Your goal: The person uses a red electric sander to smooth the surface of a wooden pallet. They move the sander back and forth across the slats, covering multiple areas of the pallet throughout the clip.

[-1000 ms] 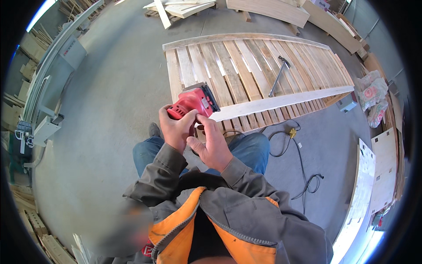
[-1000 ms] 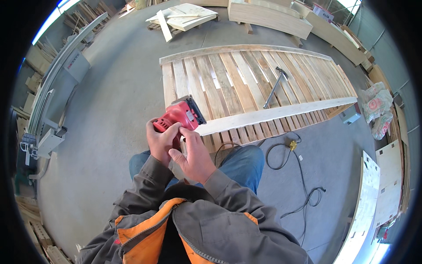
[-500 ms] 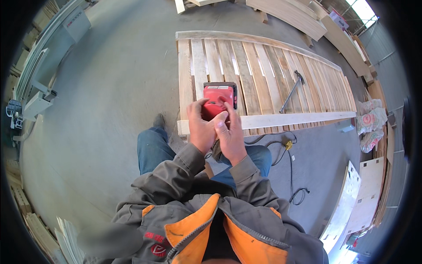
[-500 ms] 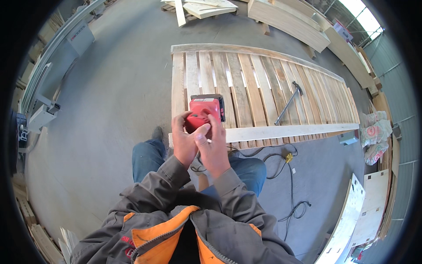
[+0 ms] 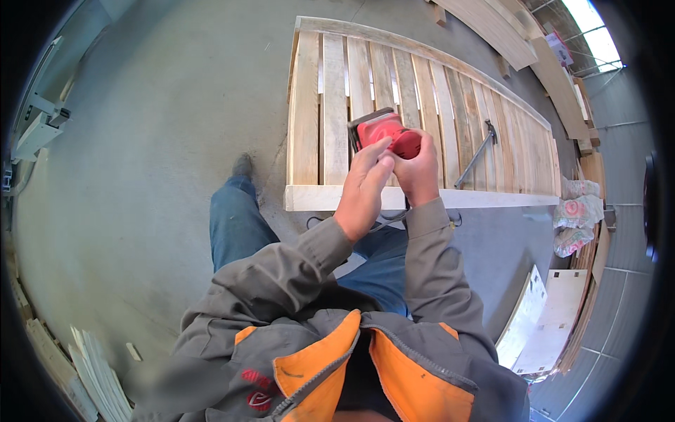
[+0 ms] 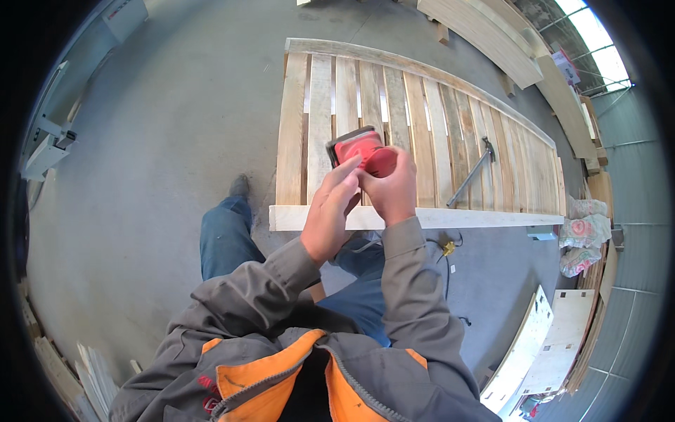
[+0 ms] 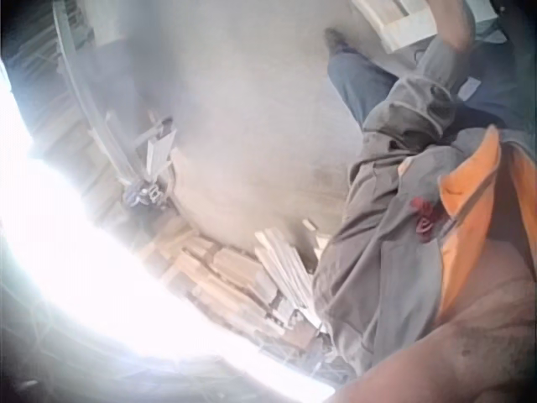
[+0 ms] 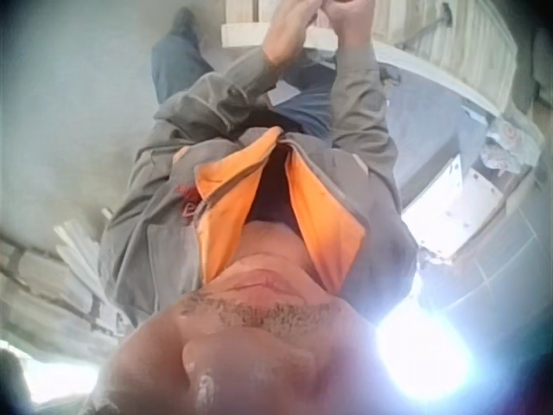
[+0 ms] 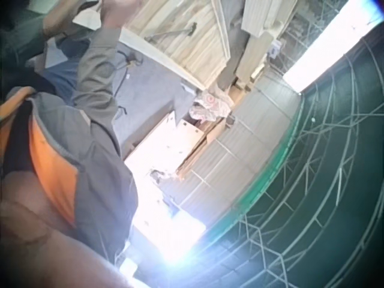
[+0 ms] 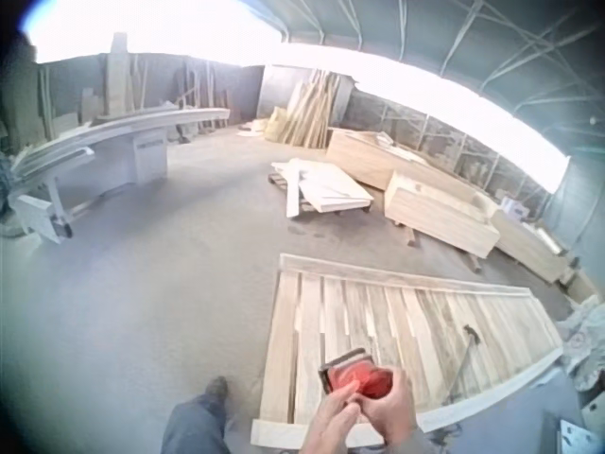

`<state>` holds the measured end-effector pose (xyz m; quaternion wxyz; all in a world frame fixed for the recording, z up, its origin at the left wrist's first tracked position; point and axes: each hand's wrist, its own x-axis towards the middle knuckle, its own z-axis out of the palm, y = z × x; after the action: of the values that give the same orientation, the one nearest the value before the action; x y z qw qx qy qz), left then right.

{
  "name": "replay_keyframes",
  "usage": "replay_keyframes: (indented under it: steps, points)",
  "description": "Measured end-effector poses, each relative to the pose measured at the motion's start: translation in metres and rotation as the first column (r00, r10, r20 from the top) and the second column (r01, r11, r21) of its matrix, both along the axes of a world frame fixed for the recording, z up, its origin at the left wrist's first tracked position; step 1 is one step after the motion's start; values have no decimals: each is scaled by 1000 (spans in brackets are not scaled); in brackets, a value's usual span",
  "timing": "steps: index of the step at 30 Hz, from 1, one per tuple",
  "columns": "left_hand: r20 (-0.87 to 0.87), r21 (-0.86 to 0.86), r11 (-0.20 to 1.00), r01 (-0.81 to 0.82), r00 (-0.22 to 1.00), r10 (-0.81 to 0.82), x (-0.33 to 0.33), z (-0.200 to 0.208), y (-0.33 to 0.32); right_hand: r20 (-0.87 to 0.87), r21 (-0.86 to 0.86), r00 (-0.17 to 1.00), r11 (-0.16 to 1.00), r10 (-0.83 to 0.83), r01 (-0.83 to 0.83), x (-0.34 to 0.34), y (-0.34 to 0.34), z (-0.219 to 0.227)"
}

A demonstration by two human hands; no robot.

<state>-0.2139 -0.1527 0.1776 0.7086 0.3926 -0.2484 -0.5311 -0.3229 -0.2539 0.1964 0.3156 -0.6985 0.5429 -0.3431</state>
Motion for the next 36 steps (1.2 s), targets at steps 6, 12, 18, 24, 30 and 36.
replay_keyframes:
  steps: [6,12,18,24,30,36]
  points:
    - [207,36,984,176,962,-180,62,-9,96,-270,42,921,959,280,-280,-1,-22,-3]
    - [264,225,969,107,950,-166,106,-51,160,-451,84,795,905,407,-416,21,-33,-13]
    - [307,242,970,28,946,-104,114,-73,164,-622,78,693,910,364,-408,53,-30,-19]
    - [415,295,955,26,897,-153,126,-92,168,-708,32,648,929,281,-367,78,-29,-27]
    - [421,316,946,-65,903,-79,143,-111,172,-749,25,650,985,132,-172,122,-80,-26]
    - [628,209,946,-246,776,63,181,-125,173,-729,3,679,992,87,-124,140,-139,-30]
